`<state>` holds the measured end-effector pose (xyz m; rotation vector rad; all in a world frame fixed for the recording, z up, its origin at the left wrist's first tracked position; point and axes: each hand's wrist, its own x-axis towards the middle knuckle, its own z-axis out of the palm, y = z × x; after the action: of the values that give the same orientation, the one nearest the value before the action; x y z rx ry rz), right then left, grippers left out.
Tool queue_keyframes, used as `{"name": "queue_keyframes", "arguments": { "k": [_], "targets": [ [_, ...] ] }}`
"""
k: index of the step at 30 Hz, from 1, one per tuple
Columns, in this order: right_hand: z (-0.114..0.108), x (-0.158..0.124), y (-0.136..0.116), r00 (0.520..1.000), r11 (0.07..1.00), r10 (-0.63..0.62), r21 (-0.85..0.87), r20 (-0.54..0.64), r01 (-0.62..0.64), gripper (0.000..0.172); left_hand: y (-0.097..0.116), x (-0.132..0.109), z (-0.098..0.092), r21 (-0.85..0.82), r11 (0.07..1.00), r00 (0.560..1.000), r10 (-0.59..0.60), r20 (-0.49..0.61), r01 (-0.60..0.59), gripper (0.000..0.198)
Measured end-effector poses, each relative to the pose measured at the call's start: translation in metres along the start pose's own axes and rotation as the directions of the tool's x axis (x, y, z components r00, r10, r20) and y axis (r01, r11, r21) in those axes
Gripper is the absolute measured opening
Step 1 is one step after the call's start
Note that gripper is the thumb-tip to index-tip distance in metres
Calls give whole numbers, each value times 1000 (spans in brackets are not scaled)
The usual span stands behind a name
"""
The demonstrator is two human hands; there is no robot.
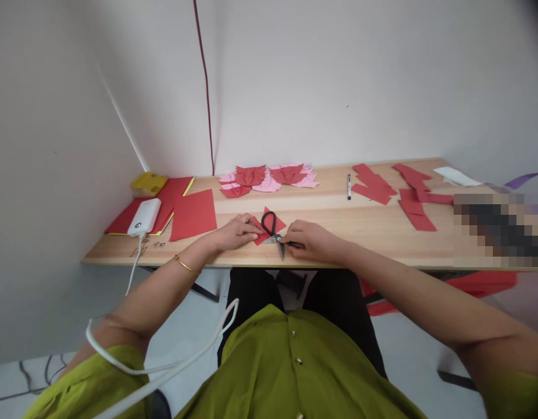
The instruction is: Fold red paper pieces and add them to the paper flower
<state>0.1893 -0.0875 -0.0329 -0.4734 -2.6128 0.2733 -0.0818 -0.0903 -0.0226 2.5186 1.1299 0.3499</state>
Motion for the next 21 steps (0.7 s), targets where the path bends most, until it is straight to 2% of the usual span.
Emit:
{"name": "queue_keyframes", "arguments": {
  "k": [2, 5, 15, 21],
  "targets": [
    [-1, -1, 0, 1000, 1000, 2, 5, 1, -2, 24, -4, 0, 5, 7, 1000, 997, 27, -75, -27, 27],
    [0, -1, 1, 1000, 1000, 12, 20, -11, -12, 24, -5, 0, 10, 38, 998, 990, 51, -131, -47, 25],
    [4, 1, 2, 999, 997, 15, 75, -46, -12, 25, 1, 1, 7, 80, 997, 993, 3, -121, 7, 24],
    [3, 1, 2, 1000, 996, -1, 87, -28, 3, 25, 1, 0, 6, 99, 995, 993, 2, -117, 9, 24]
  ]
}}
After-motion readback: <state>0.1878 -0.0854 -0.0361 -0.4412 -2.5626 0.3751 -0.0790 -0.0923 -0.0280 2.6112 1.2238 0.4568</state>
